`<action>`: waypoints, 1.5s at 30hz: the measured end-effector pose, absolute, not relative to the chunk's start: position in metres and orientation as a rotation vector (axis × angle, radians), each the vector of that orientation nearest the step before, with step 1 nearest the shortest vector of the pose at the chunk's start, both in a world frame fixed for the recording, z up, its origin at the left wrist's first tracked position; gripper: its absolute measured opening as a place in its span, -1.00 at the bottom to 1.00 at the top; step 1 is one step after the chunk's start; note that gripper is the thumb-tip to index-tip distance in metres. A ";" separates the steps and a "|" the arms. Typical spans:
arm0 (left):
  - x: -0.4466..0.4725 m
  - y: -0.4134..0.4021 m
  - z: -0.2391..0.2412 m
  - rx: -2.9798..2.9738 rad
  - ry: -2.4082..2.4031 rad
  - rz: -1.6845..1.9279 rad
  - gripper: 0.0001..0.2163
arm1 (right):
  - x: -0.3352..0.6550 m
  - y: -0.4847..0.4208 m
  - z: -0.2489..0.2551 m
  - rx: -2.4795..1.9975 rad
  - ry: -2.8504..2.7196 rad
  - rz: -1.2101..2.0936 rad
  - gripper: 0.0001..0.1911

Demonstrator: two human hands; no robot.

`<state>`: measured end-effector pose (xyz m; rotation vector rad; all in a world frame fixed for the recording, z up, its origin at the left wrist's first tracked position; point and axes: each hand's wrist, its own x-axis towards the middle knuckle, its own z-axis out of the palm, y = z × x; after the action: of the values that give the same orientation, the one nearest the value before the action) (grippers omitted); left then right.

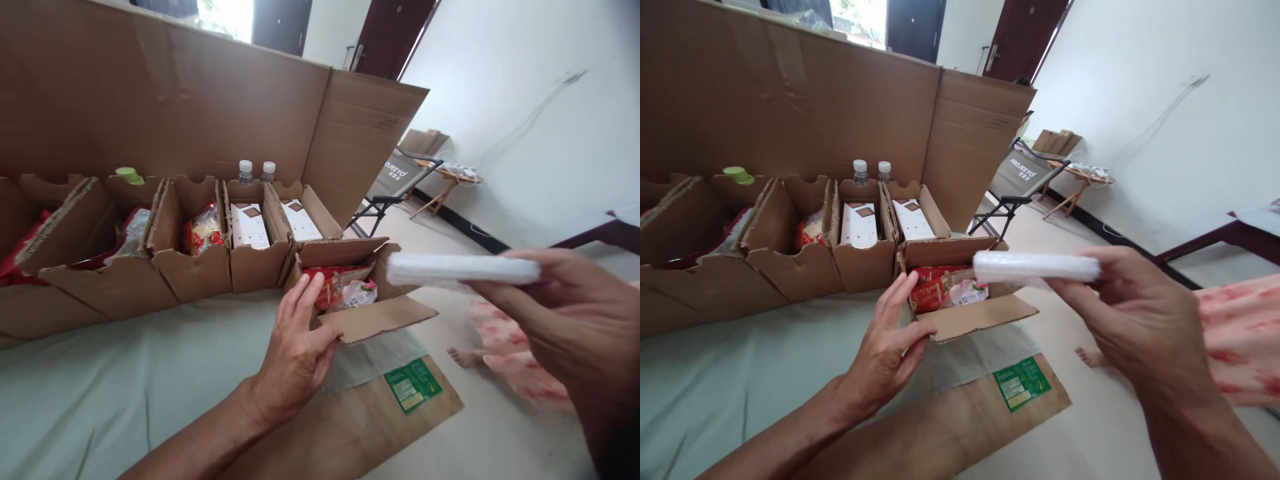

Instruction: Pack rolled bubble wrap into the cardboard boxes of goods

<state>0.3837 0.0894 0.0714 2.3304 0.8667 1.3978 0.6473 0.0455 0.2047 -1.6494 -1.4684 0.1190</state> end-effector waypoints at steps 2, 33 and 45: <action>0.384 0.087 0.063 2.299 0.837 1.471 -0.81 | 0.635 0.069 0.212 -1.641 -1.669 0.022 -0.75; 0.388 0.078 0.055 2.136 0.985 1.542 -0.73 | 0.583 0.151 0.159 -1.595 -2.626 0.450 -0.83; 0.403 0.096 0.001 1.665 0.949 1.213 -0.17 | 0.665 0.097 0.051 -1.483 -1.102 0.465 -0.24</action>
<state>0.4033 0.0961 0.0009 1.6650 0.9494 1.2130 0.6651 0.0974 0.0507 -1.4826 -1.1022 0.4654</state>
